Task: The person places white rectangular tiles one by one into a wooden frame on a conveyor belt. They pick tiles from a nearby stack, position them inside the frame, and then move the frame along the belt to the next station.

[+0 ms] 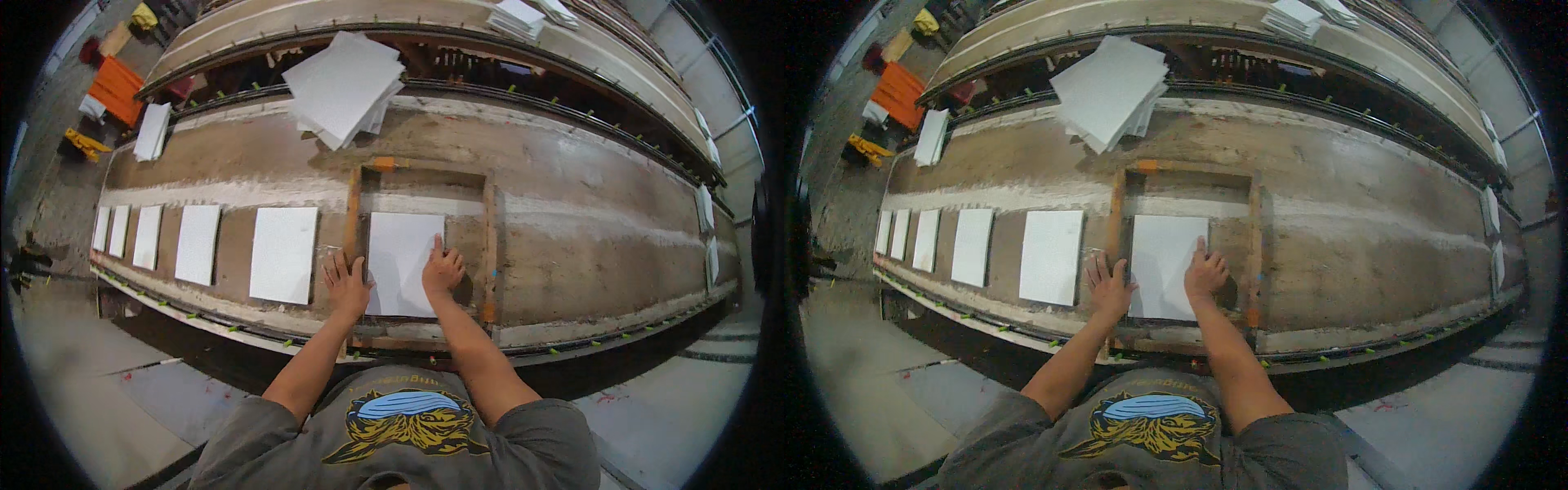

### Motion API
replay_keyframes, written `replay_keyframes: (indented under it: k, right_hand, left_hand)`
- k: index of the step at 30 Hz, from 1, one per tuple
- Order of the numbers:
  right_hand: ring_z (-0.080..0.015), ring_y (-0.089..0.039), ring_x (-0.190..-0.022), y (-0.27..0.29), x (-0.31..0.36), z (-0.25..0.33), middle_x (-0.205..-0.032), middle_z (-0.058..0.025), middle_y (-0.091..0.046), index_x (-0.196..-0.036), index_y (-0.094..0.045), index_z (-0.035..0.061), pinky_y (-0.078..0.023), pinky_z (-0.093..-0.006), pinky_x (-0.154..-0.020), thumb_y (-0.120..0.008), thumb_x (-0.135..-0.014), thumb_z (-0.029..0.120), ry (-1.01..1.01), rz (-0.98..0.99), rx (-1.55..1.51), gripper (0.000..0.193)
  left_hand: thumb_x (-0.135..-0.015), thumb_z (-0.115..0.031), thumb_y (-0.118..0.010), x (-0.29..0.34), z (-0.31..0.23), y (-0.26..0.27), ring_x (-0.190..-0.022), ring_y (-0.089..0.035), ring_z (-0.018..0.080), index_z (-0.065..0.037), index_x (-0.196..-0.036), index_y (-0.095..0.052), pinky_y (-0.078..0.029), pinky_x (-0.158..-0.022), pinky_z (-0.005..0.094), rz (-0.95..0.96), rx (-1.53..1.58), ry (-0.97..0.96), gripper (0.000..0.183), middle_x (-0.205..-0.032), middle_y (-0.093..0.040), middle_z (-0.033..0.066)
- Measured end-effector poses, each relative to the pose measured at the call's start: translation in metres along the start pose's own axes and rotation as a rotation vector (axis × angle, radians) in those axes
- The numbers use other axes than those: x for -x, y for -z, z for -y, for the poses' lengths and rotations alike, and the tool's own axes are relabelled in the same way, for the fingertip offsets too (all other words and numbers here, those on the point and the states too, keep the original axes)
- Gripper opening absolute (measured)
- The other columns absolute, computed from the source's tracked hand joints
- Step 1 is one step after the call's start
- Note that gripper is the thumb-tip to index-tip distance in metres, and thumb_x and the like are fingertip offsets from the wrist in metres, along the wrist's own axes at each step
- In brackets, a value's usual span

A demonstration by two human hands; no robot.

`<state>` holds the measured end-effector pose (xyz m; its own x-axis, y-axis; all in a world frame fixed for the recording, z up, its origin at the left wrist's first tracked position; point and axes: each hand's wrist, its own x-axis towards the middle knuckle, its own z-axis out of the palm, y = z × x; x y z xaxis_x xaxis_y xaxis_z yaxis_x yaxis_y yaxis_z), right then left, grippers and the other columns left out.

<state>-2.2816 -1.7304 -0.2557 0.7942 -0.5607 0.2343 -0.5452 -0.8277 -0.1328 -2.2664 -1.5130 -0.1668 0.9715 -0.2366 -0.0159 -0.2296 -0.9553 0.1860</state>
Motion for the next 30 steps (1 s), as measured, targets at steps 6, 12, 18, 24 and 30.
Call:
replay_keyframes:
  k: [6,12,18,24,30]
  right_hand:
    - [-0.0313,-0.055,-0.098,0.004,-0.002,0.003,-0.103,-0.0095,-0.056,-0.138,-0.060,0.0333,-0.045,-0.0471,-0.081,-0.067,-0.091,0.029,-0.015,-0.021,-0.039,0.047]
    - [-0.0330,-0.052,-0.115,0.005,-0.001,-0.004,-0.120,-0.0115,-0.056,-0.140,-0.057,0.0282,-0.043,-0.0508,-0.095,-0.066,-0.092,0.026,0.026,-0.026,-0.031,0.049]
    - [-0.0371,-0.038,-0.140,0.034,-0.026,0.010,-0.149,-0.0166,-0.043,-0.143,-0.053,0.0133,-0.036,-0.0534,-0.111,-0.061,-0.094,0.025,0.206,-0.004,-0.221,0.051]
    - [-0.0345,-0.054,-0.117,0.027,-0.078,0.037,-0.128,-0.0166,-0.055,-0.130,-0.056,0.0046,-0.047,-0.0425,-0.097,-0.064,-0.092,0.015,0.171,0.120,-0.922,0.041]
    - [-0.0304,-0.059,-0.079,-0.003,-0.099,0.043,-0.087,-0.0147,-0.059,-0.097,-0.062,0.0013,-0.049,-0.0396,-0.074,-0.062,-0.095,0.014,-0.036,0.096,-1.164,0.013]
  left_hand:
    - [-0.097,-0.036,-0.057,-0.017,-0.039,-0.036,-0.154,-0.011,0.0374,-0.008,-0.152,-0.039,-0.011,-0.123,0.0566,0.069,-0.039,-0.378,0.065,-0.165,-0.019,0.0209]
    - [-0.100,-0.039,-0.048,-0.033,-0.055,-0.059,-0.155,-0.013,0.0367,-0.004,-0.157,-0.028,-0.014,-0.124,0.0516,0.132,0.099,-0.336,0.070,-0.166,-0.015,0.0201]
    - [-0.101,-0.044,-0.044,-0.036,-0.052,-0.061,-0.155,-0.009,0.0373,-0.004,-0.159,-0.023,-0.011,-0.125,0.0513,0.196,0.080,-0.335,0.073,-0.166,-0.014,0.0211]
    - [-0.101,-0.048,-0.040,-0.038,-0.052,-0.061,-0.156,-0.006,0.0361,-0.006,-0.160,-0.019,-0.008,-0.125,0.0509,0.261,0.052,-0.320,0.075,-0.168,-0.011,0.0179]
    - [-0.101,-0.047,-0.043,-0.041,-0.055,-0.057,-0.155,-0.009,0.0369,-0.008,-0.160,-0.022,-0.011,-0.124,0.0527,0.249,0.032,-0.312,0.074,-0.167,-0.013,0.0185]
